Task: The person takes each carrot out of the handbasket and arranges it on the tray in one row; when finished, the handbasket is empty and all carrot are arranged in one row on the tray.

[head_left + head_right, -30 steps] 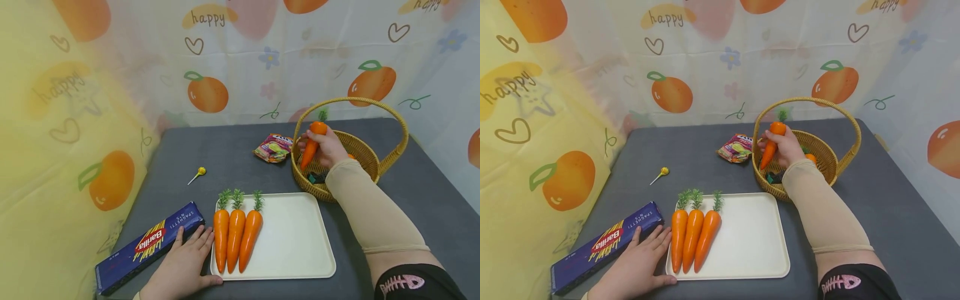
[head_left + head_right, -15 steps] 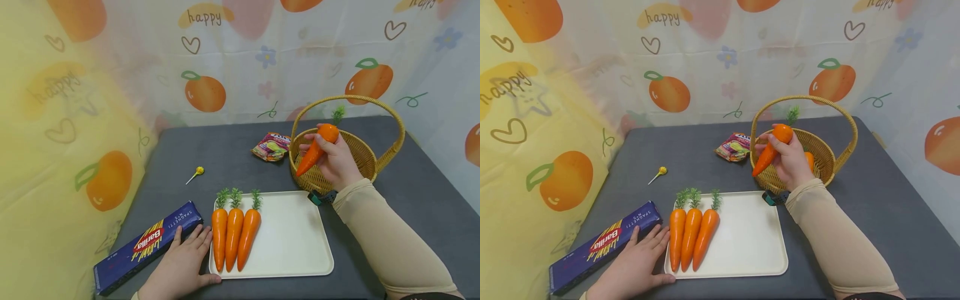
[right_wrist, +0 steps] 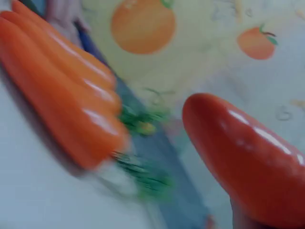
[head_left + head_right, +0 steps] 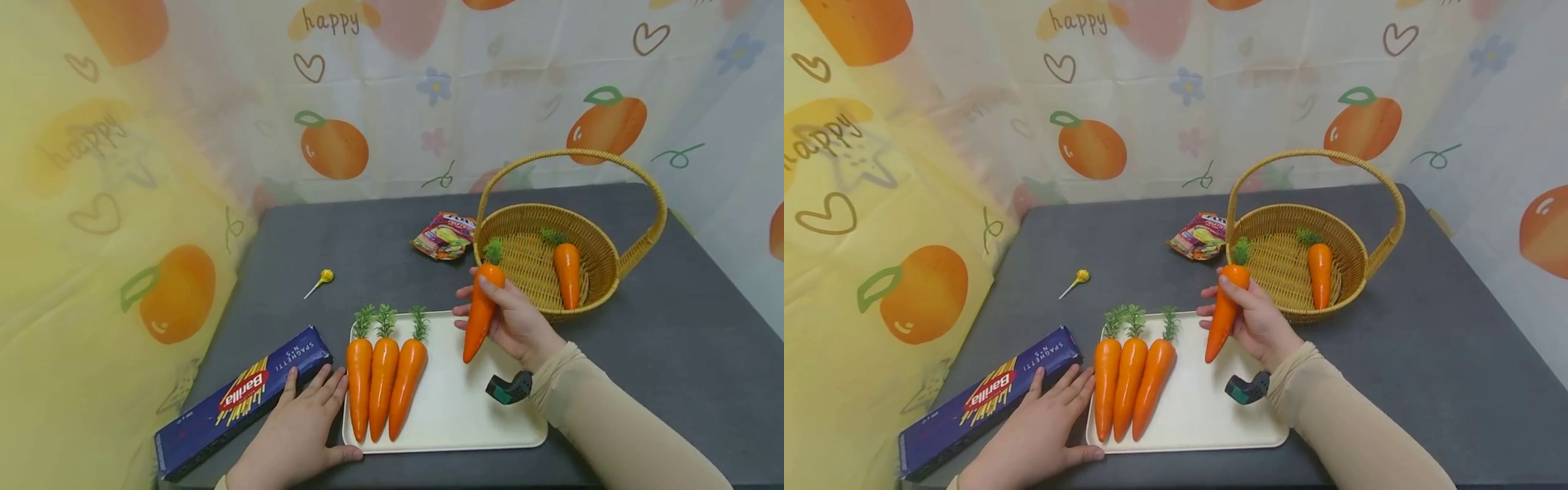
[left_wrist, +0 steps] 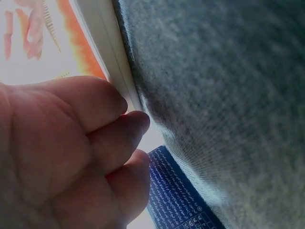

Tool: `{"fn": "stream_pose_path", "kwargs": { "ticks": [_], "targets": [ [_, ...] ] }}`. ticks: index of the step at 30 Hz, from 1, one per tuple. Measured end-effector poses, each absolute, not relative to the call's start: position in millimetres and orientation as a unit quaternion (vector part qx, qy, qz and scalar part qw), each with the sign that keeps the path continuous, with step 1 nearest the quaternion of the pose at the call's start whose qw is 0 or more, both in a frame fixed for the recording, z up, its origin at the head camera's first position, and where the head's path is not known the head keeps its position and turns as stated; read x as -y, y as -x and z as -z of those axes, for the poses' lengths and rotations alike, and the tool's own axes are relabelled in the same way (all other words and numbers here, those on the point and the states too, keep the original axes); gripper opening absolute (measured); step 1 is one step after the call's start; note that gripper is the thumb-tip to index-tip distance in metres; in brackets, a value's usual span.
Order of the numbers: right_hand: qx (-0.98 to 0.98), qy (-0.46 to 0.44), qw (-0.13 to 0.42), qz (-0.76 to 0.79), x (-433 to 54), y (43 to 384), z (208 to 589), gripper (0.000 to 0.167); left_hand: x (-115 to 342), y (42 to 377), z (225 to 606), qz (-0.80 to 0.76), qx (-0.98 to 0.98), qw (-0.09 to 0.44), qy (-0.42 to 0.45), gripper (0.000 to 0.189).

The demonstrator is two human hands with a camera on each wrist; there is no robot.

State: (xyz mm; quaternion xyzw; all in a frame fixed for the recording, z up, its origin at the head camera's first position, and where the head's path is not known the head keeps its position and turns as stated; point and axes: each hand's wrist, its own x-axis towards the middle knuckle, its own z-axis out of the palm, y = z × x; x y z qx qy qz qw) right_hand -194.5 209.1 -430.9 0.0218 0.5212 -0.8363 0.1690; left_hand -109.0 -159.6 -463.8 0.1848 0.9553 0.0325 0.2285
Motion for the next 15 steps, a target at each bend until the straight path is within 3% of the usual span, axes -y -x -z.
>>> {"fn": "stream_pose_path", "kwargs": {
  "ticks": [2, 9, 15],
  "targets": [
    [-0.514, -0.026, 0.191, 0.836, -202.5, 188.1, 441.7, 0.031, 159.3, 108.9, 463.6, -0.034, -0.955, 0.229, -0.184, 0.122],
    [-0.486, -0.041, 0.295, 0.822, -188.0, 166.7, 466.0, 0.074, 159.9, 108.3, 463.9, -0.038, -0.956, 0.220, -0.191, 0.123],
    [-0.492, -0.046, 0.337, 0.801, -189.5, 149.8, 469.5, 0.080, 160.9, 107.0, 464.3, -0.038, -0.958, 0.202, -0.202, 0.123]
  ]
}}
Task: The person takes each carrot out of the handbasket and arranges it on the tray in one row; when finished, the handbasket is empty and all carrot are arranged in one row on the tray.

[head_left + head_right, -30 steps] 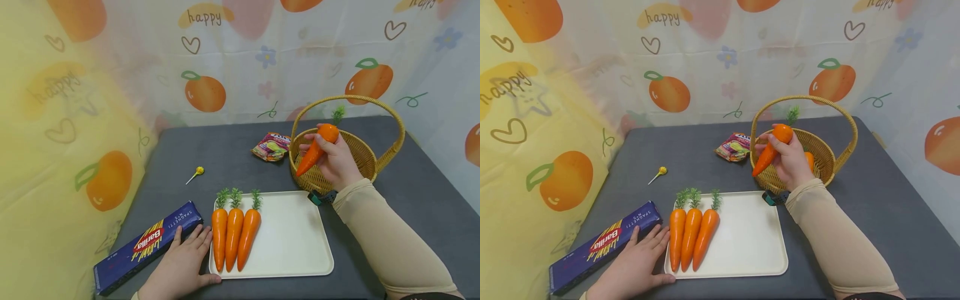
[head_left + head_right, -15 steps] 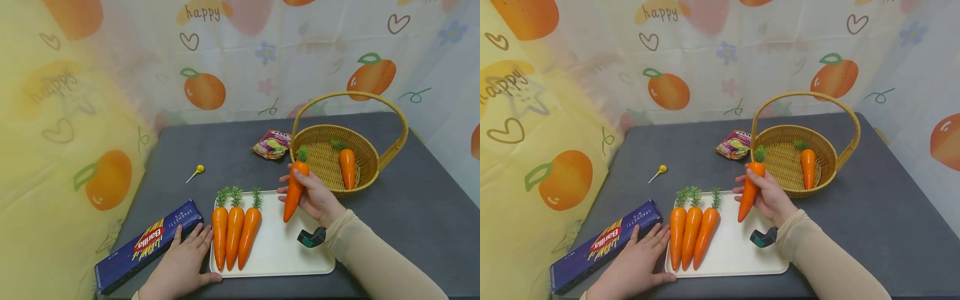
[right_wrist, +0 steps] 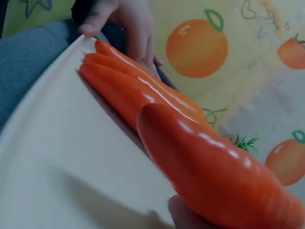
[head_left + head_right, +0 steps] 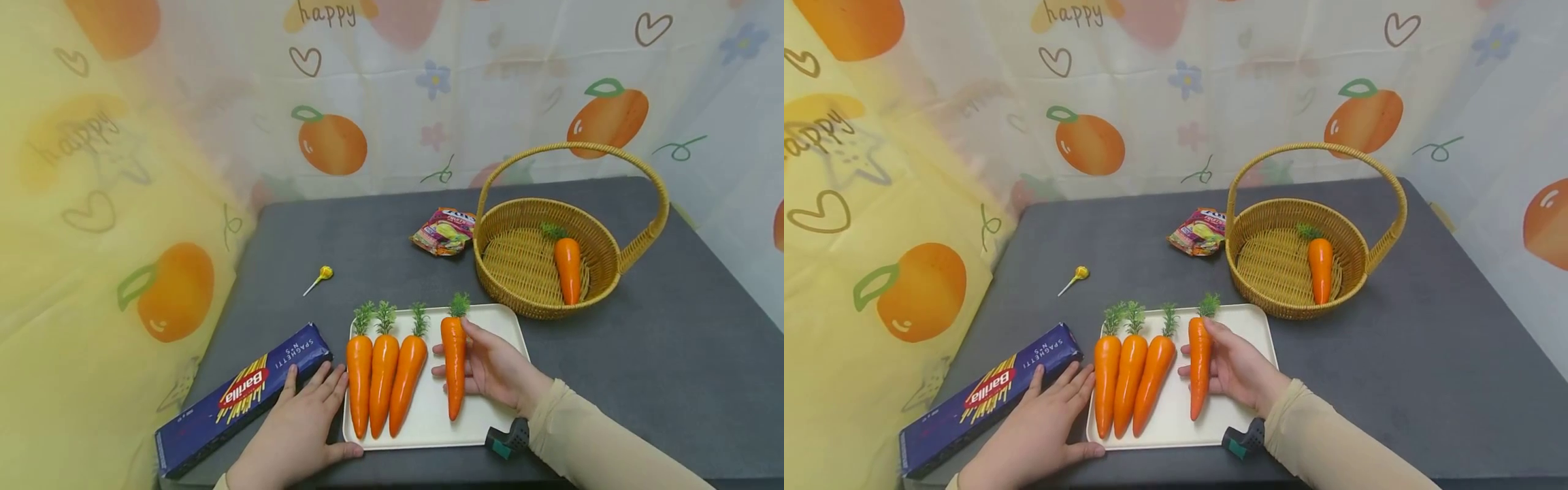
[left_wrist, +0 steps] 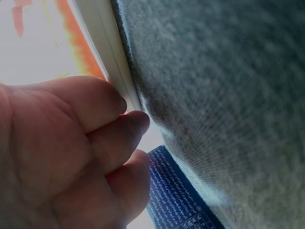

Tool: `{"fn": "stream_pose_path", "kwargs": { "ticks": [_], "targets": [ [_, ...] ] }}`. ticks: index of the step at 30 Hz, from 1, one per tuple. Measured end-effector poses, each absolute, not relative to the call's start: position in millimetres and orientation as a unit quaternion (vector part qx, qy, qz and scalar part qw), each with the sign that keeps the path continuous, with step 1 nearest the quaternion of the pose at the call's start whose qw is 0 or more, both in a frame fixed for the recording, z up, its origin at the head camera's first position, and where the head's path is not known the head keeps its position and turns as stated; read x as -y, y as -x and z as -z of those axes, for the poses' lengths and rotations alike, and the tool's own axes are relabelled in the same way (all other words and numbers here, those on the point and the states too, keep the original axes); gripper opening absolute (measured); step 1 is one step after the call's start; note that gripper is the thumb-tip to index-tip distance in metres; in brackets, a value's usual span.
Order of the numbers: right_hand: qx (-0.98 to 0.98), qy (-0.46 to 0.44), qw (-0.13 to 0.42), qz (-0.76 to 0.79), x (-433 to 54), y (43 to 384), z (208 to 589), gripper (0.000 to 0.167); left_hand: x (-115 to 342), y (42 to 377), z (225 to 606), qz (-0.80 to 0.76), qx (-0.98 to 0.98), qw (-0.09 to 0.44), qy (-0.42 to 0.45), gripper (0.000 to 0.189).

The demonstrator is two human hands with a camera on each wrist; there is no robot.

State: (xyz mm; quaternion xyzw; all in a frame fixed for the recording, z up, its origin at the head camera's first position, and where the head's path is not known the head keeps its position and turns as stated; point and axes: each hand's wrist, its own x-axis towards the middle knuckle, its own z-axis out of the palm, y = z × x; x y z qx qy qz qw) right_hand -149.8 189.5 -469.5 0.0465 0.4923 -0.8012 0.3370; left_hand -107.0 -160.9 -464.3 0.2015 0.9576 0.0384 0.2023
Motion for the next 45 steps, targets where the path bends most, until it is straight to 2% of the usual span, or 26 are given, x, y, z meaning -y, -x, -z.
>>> {"fn": "stream_pose_path", "kwargs": {
  "ticks": [10, 24, 29, 34, 38, 42, 45],
  "targets": [
    [-0.520, -0.014, 0.346, 0.781, -190.4, 132.2, 468.1, 0.075, 161.5, 109.0, 463.1, -0.037, -0.957, 0.206, -0.201, 0.122],
    [-0.617, -0.036, 0.317, 0.720, -191.0, 123.3, 452.3, 0.068, 161.5, 108.1, 462.0, -0.042, -0.957, 0.209, -0.196, 0.123],
    [-0.646, -0.013, 0.267, 0.715, -212.4, 134.3, 433.3, 0.061, 161.4, 107.7, 461.4, -0.039, -0.958, 0.203, -0.200, 0.122],
    [-0.642, 0.016, 0.180, 0.745, -253.0, 155.0, 405.1, 0.036, 162.1, 108.5, 461.6, -0.041, -0.957, 0.205, -0.201, 0.122],
    [-0.607, -0.016, 0.104, 0.788, -287.2, 171.4, 385.9, 0.024, 161.9, 109.0, 462.7, -0.043, -0.956, 0.208, -0.201, 0.123],
    [-0.541, -0.092, 0.089, 0.831, -319.2, 192.3, 371.0, 0.026, 160.9, 108.8, 463.9, -0.045, -0.955, 0.210, -0.204, 0.122],
    [-0.514, -0.139, 0.109, 0.839, -337.9, 208.6, 364.7, 0.054, 161.3, 108.7, 464.5, -0.044, -0.955, 0.210, -0.204, 0.122]
  ]
}}
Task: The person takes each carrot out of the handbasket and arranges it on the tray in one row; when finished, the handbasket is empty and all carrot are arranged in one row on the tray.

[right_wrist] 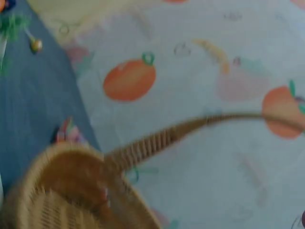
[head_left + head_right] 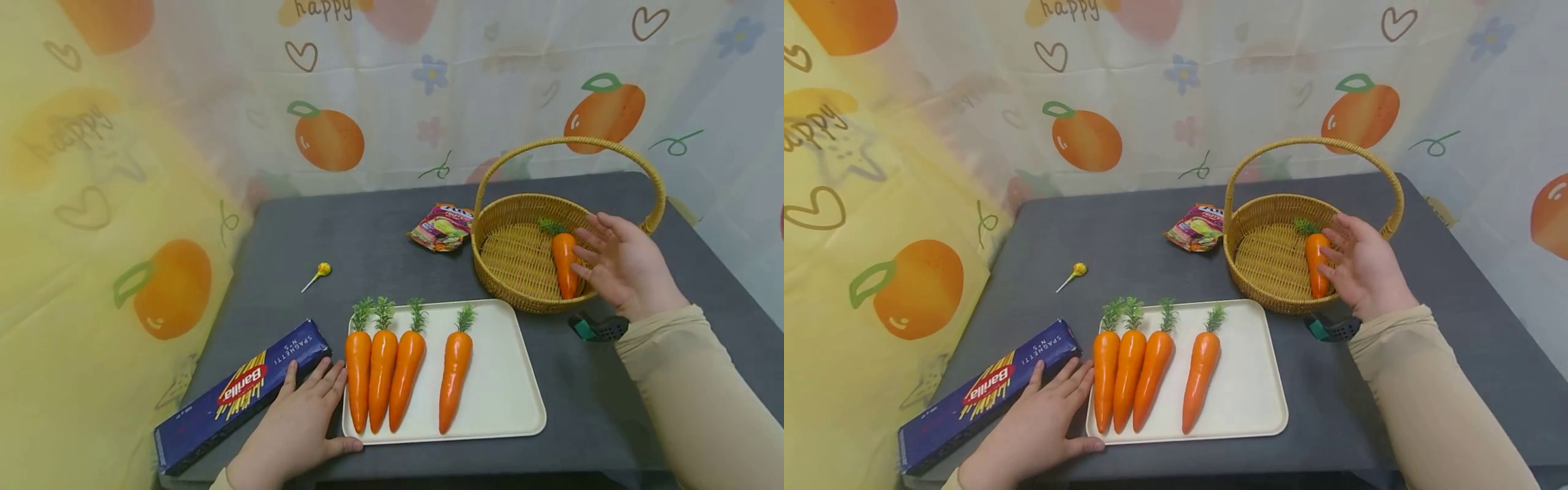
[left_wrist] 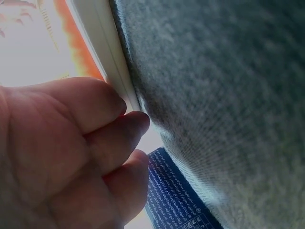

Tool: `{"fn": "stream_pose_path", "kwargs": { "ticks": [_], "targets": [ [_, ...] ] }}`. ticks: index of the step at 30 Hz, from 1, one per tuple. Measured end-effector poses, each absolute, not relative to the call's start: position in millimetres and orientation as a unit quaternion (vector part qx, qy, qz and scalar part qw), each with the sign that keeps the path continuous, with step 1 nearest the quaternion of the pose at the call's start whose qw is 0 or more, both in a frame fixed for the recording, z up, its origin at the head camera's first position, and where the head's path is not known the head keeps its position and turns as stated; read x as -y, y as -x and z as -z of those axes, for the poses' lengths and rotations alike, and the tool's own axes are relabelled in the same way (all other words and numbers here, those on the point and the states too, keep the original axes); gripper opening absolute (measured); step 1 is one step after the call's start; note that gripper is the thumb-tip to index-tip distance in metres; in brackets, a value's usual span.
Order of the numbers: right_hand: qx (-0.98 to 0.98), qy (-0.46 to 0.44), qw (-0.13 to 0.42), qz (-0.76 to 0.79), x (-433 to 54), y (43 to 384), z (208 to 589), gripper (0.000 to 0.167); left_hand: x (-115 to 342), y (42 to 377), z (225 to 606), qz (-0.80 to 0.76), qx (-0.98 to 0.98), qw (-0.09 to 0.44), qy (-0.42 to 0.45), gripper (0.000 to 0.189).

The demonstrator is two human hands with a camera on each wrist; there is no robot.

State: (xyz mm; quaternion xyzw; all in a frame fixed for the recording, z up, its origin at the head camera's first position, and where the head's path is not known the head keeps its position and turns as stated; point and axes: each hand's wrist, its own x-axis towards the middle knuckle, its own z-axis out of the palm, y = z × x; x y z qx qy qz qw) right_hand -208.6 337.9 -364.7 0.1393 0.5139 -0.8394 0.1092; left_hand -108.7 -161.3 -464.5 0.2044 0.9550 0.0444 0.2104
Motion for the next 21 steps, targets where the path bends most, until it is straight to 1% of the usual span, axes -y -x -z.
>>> {"fn": "stream_pose_path", "kwargs": {
  "ticks": [2, 3, 4, 12, 16, 21],
  "targets": [
    [-0.514, -0.156, 0.128, 0.834, -346.2, 218.5, 361.7, 0.074, 161.1, 108.5, 463.8, -0.045, -0.955, 0.211, -0.203, 0.122],
    [-0.520, -0.161, 0.136, 0.828, -349.5, 222.9, 361.5, 0.081, 160.9, 108.3, 463.5, -0.044, -0.956, 0.210, -0.202, 0.122],
    [-0.521, -0.166, 0.143, 0.825, -352.3, 226.9, 361.7, 0.085, 160.8, 108.1, 463.1, -0.043, -0.956, 0.210, -0.201, 0.122],
    [-0.533, -0.188, 0.209, 0.798, -360.2, 251.2, 376.9, 0.091, 159.4, 107.8, 461.9, -0.045, -0.955, 0.214, -0.199, 0.121],
    [-0.544, -0.209, 0.215, 0.783, -355.9, 261.2, 383.9, 0.093, 159.8, 108.1, 462.8, -0.046, -0.955, 0.214, -0.198, 0.121],
    [-0.555, -0.227, 0.221, 0.769, -344.7, 273.6, 388.7, 0.091, 160.3, 107.1, 463.1, -0.049, -0.955, 0.217, -0.197, 0.121]
  ]
}}
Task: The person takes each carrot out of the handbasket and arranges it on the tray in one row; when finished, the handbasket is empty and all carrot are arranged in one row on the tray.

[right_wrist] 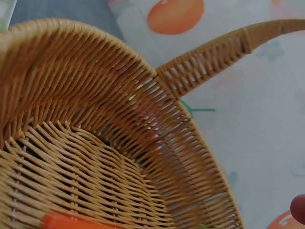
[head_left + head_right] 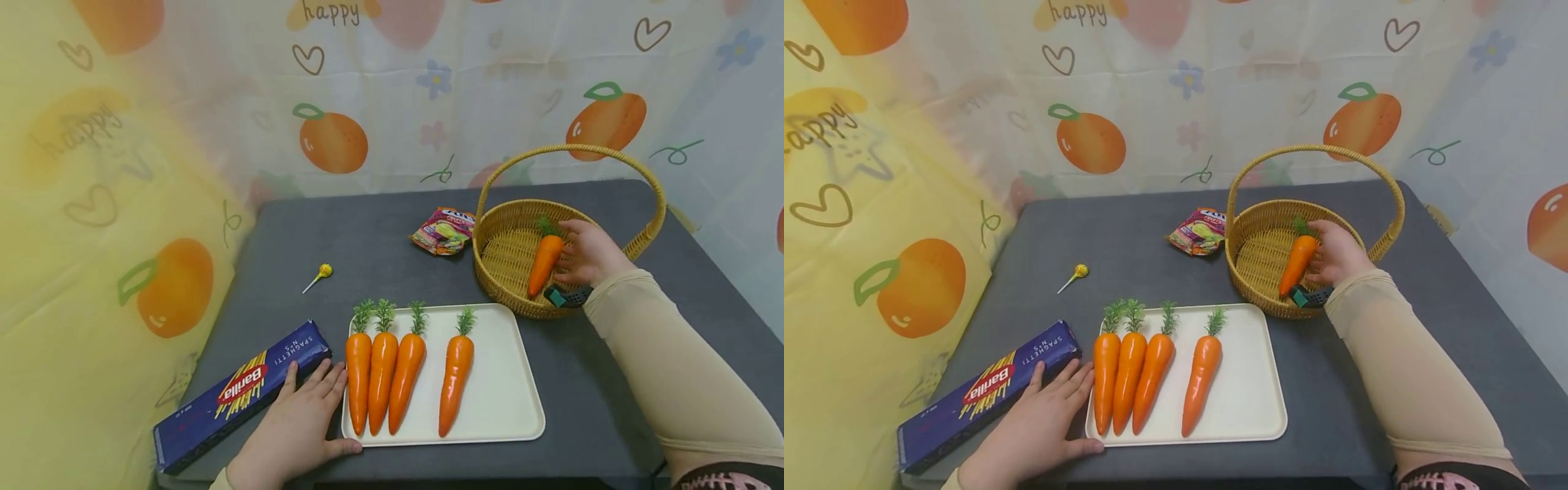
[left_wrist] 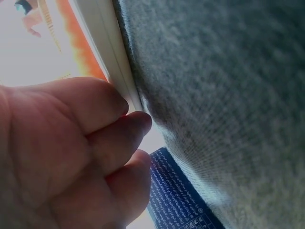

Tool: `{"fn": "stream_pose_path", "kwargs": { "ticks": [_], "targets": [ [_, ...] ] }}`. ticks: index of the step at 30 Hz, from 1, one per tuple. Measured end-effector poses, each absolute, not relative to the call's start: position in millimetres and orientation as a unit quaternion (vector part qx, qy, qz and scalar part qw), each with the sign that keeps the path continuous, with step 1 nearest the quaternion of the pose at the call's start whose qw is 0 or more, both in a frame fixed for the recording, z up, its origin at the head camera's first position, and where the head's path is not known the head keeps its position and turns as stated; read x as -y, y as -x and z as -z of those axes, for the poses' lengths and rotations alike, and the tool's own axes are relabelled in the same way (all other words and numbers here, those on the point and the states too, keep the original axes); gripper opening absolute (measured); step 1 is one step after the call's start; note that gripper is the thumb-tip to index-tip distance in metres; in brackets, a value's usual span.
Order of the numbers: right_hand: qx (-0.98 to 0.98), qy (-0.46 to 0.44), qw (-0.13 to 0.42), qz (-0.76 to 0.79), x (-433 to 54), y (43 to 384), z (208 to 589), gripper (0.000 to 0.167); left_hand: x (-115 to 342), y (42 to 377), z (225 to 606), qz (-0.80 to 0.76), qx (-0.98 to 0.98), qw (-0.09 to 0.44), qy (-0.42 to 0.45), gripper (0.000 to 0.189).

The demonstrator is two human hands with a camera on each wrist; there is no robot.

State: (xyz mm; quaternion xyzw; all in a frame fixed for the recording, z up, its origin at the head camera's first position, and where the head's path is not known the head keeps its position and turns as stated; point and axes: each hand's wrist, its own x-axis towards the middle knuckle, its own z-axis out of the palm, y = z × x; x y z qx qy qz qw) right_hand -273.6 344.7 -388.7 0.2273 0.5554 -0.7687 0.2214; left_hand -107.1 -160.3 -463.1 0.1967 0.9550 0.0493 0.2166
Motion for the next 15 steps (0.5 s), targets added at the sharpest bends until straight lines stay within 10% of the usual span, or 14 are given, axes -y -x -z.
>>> {"fn": "stream_pose_path", "kwargs": {
  "ticks": [15],
  "targets": [
    [-0.500, -0.317, 0.145, 0.793, -308.2, 308.7, 394.4, 0.079, 159.0, 105.1, 460.3, -0.041, -0.955, 0.218, -0.196, 0.121]
  ]
}}
